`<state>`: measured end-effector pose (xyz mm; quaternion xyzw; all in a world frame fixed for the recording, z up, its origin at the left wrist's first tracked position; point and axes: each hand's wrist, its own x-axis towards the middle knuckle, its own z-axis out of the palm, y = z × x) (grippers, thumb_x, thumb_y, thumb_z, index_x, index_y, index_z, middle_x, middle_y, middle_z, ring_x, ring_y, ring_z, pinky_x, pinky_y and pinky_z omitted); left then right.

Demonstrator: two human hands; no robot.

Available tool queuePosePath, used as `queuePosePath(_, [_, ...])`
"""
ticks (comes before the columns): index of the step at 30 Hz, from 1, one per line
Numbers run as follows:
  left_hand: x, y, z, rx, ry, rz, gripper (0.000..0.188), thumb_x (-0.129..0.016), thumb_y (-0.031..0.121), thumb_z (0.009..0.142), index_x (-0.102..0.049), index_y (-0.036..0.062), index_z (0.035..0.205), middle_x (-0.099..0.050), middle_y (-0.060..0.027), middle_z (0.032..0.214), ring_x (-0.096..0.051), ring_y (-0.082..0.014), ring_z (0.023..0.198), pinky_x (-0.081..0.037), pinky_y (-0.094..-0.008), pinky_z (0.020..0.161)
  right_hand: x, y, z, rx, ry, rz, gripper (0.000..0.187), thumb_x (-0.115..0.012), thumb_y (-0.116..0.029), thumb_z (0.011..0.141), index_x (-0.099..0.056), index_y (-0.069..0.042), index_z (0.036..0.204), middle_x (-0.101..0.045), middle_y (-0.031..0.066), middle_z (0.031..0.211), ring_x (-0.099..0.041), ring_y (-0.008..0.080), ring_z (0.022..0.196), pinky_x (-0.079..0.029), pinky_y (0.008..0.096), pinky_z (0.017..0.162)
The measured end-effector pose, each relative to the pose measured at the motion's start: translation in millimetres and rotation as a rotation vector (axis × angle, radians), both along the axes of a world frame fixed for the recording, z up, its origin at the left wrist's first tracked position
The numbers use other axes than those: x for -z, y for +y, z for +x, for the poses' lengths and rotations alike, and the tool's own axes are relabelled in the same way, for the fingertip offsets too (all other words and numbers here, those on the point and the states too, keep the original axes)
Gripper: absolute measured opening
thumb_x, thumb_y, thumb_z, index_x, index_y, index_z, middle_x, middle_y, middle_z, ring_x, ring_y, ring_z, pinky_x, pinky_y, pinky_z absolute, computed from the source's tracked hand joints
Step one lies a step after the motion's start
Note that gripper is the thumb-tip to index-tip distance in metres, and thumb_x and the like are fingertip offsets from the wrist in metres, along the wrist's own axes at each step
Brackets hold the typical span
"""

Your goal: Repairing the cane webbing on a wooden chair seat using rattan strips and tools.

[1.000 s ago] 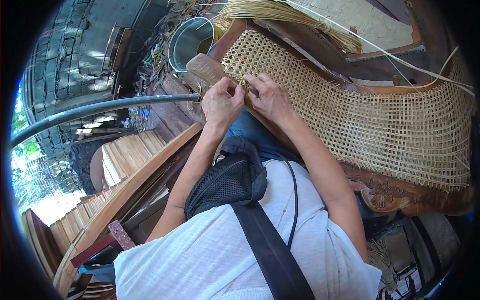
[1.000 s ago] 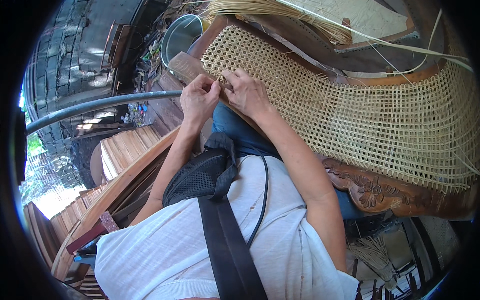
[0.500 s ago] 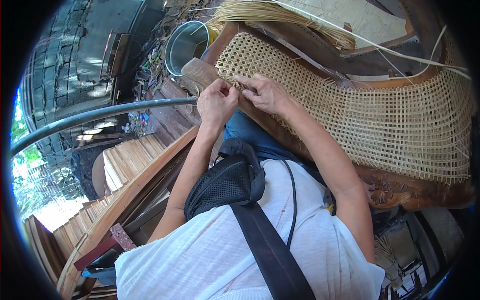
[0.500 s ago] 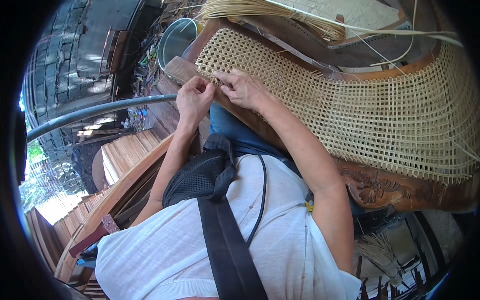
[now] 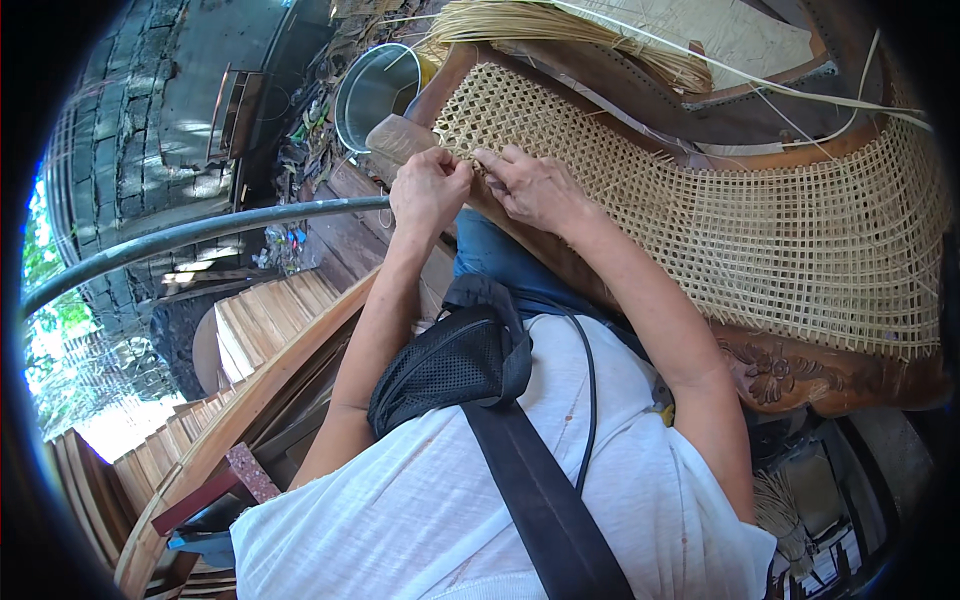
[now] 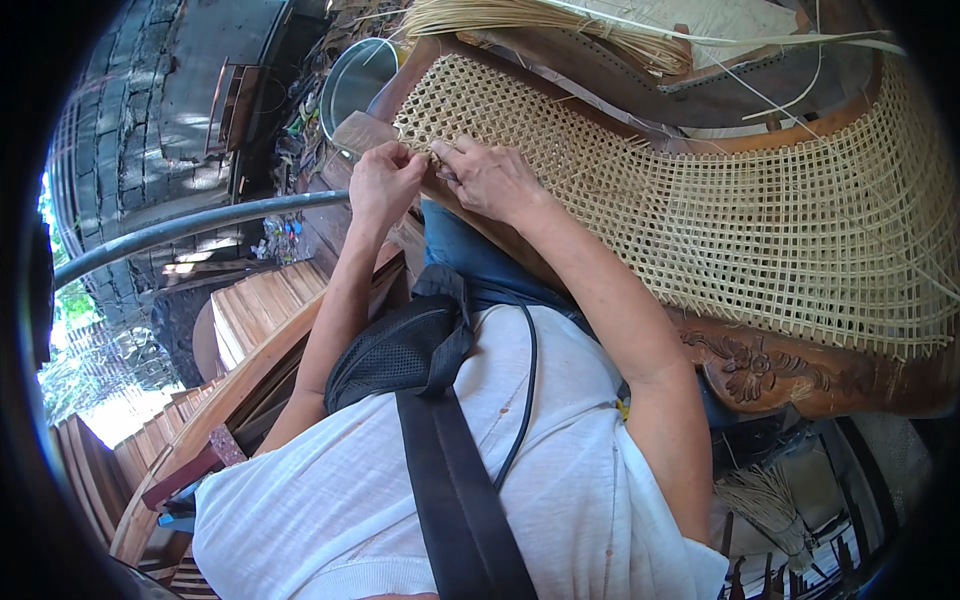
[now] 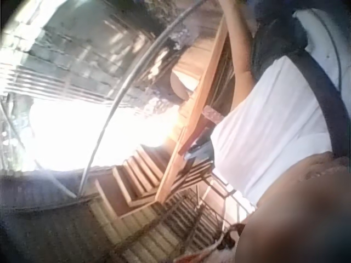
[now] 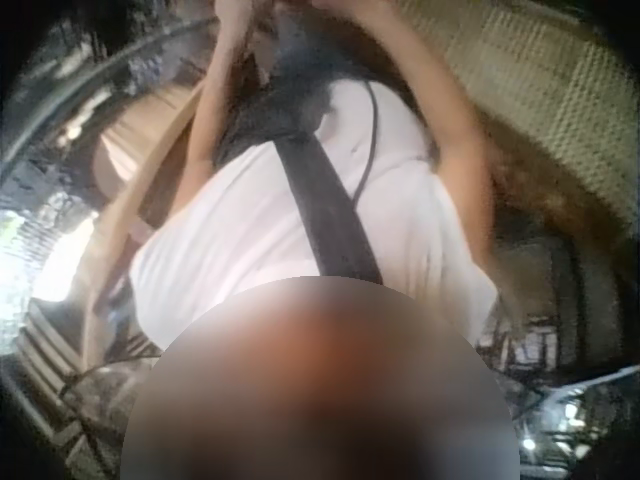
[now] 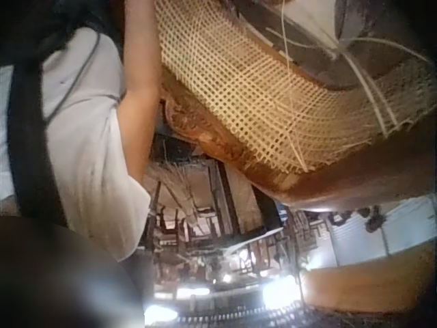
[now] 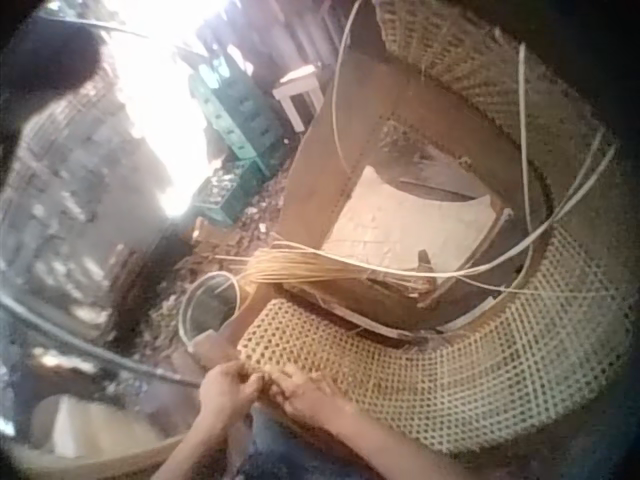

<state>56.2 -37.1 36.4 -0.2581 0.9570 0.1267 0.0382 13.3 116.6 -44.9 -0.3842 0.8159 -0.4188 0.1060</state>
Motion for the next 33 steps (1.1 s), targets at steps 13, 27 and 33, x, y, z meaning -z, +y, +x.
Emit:
queuePosePath(13, [-8,-16,-16,0.214,-0.057,0.031,0.025,-0.062,0.027,0.082,-0.070,0.0033,0.081,-0.069,-0.0196,0.077,-0.068,-0.0371,0.079,-0.054,-0.0452,0.076,-37,26,-62,0.044,-0.314,0.484,0.041,-0.054,-0.039,0.099,-0.061,0.000,0.112,-0.066,0.0295,0.102,-0.068,0.0362,0.096,-0.052,0.0464,0.083])
queuePosePath(27, [-11,-21,-14,0.255,-0.017,0.160,0.021,-0.063,0.021,0.082,-0.066,0.0006,0.078,-0.067,-0.0212,0.076,-0.066,-0.0404,0.078,-0.052,-0.0471,0.074,-51,-19,-47,-0.008,-0.188,0.330,0.021,-0.056,-0.008,0.086,-0.070,-0.001,0.100,-0.069,0.0262,0.099,-0.069,0.0402,0.097,-0.056,0.0472,0.086])
queuePosePath(33, [-12,-20,-14,0.286,-0.009,0.153,0.021,-0.062,0.021,0.082,-0.066,0.0010,0.079,-0.067,-0.0226,0.078,-0.066,-0.0416,0.080,-0.052,-0.0479,0.075,-29,-19,-22,0.213,-0.262,0.132,0.020,-0.060,-0.016,0.089,-0.068,-0.001,0.097,-0.069,0.0275,0.096,-0.069,0.0422,0.091,-0.055,0.0508,0.082])
